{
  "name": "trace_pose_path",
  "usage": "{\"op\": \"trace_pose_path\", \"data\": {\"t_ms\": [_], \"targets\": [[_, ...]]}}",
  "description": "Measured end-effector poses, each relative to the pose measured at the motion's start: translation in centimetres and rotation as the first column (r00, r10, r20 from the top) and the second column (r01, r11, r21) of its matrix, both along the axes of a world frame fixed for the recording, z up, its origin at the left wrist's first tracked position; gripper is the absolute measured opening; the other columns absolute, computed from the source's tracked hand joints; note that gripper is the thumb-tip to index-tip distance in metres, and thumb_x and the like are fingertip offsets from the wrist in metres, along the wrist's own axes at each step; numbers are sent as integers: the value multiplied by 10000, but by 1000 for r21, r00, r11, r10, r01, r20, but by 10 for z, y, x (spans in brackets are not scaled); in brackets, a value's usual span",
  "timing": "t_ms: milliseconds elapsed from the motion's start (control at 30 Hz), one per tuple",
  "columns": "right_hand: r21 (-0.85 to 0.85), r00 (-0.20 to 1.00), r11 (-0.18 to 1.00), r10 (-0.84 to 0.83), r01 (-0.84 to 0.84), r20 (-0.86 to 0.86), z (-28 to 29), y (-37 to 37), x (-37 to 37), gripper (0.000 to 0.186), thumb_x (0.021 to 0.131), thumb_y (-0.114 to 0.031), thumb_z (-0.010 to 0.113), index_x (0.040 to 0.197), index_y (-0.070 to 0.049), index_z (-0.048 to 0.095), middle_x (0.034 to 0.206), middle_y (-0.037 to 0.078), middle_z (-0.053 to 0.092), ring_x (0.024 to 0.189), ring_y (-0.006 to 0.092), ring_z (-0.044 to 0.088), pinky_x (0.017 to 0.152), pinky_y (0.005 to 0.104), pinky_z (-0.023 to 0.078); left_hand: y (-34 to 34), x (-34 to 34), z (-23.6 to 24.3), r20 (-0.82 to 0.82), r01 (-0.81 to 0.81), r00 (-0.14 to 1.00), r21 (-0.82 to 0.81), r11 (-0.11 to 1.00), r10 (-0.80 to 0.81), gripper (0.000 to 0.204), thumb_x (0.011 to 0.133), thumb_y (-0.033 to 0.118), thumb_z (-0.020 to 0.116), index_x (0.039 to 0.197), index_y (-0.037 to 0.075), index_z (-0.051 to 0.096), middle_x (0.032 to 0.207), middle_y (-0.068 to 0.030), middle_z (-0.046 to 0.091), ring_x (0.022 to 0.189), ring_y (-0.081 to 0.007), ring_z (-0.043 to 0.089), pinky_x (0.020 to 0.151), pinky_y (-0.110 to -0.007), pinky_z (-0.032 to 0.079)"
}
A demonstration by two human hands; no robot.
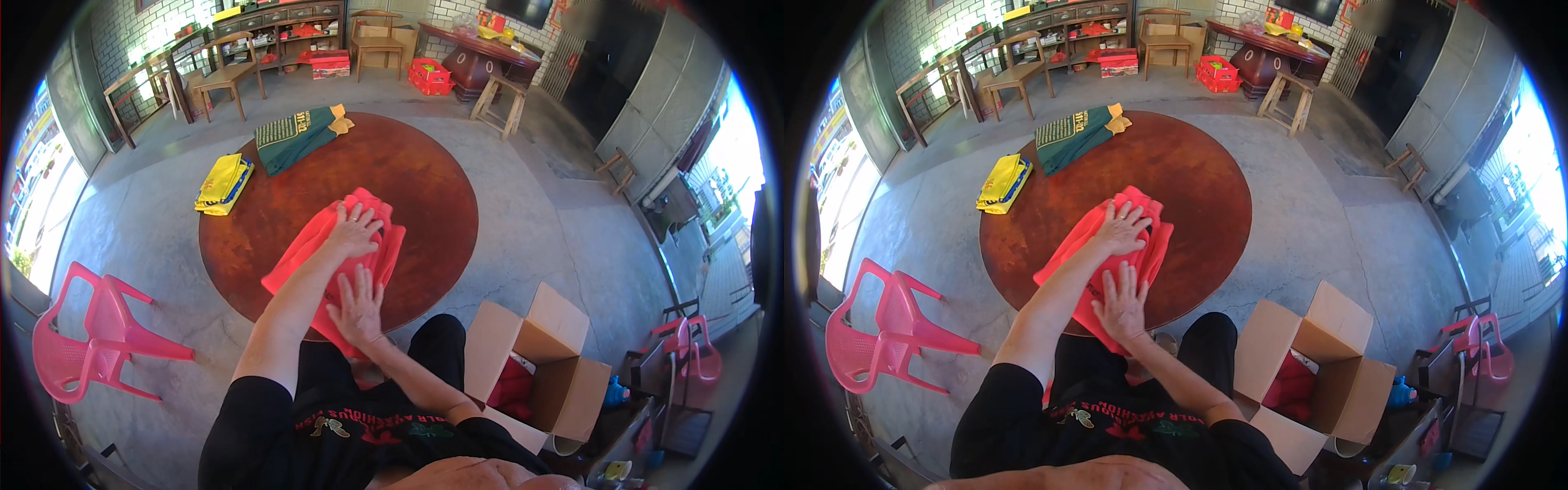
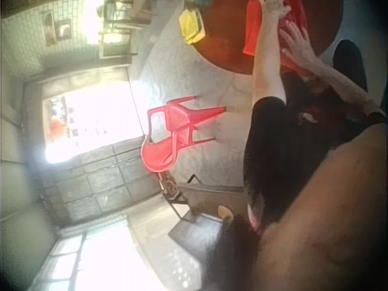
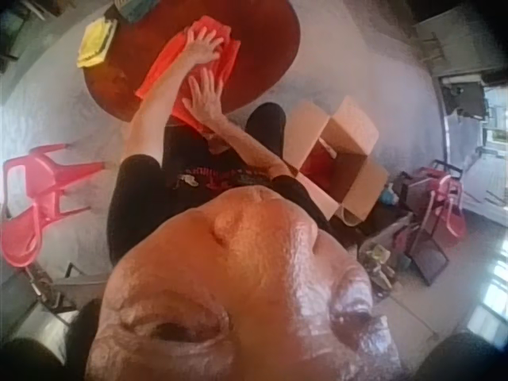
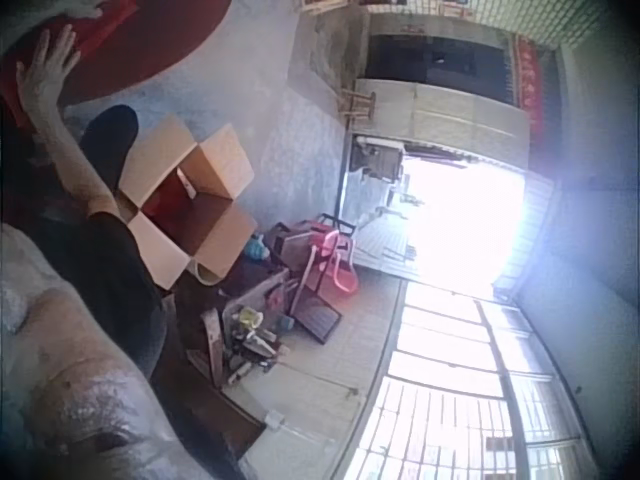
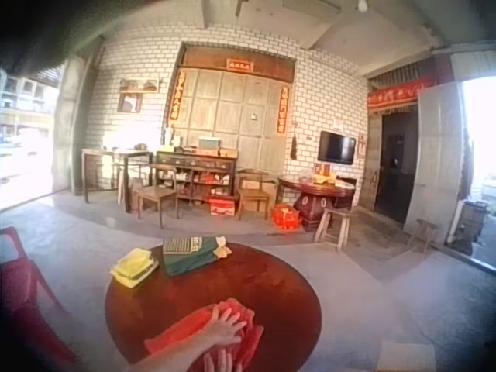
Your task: Folding pink fabric tote bags on a round wooden table.
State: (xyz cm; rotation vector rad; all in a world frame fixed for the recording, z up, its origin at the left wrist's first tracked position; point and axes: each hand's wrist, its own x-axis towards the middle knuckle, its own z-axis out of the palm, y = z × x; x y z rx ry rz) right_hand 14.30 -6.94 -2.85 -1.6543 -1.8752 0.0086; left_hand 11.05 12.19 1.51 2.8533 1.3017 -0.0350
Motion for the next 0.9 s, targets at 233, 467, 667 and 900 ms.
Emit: {"op": "trace_pose_path", "data": {"t_ms": [233,467,667,900], "targets": [[-405,920,826,359,-391,-157,45,-10,-12,664,855,-463,633,1396,-101,506,1482,224,380,1434,429,273,1093,670,252,-46,28,34,-128,195,962,-291,937,-240,662,783,173,575,1434,252,485,1595,-90,280,1505,-369,129,1149,-688,122],[-212,854,946,315,-246,413,61,21,24,583,911,-549,542,1339,-156,586,1502,180,401,1420,370,314,1084,667,256,-83,-69,12,495,-251,824,-114,961,274,566,915,306,568,1453,196,432,1562,-137,314,1479,-360,216,1148,-607,212],[-263,953,965,92,-13,290,14,91,104,569,910,-525,562,1386,-214,542,1548,102,353,1459,333,254,1097,688,229,-153,-139,-23,187,-498,849,-36,867,495,656,923,444,577,1496,191,378,1569,-155,284,1476,-378,197,1142,-604,230],[4,986,997,-79,79,147,-16,93,114,544,910,-485,601,1396,-257,516,1533,52,371,1443,310,293,1076,673,306,-122,-144,-39,356,-346,886,83,934,297,673,923,455,581,1508,205,359,1583,-157,249,1474,-394,185,1146,-569,264]]}}
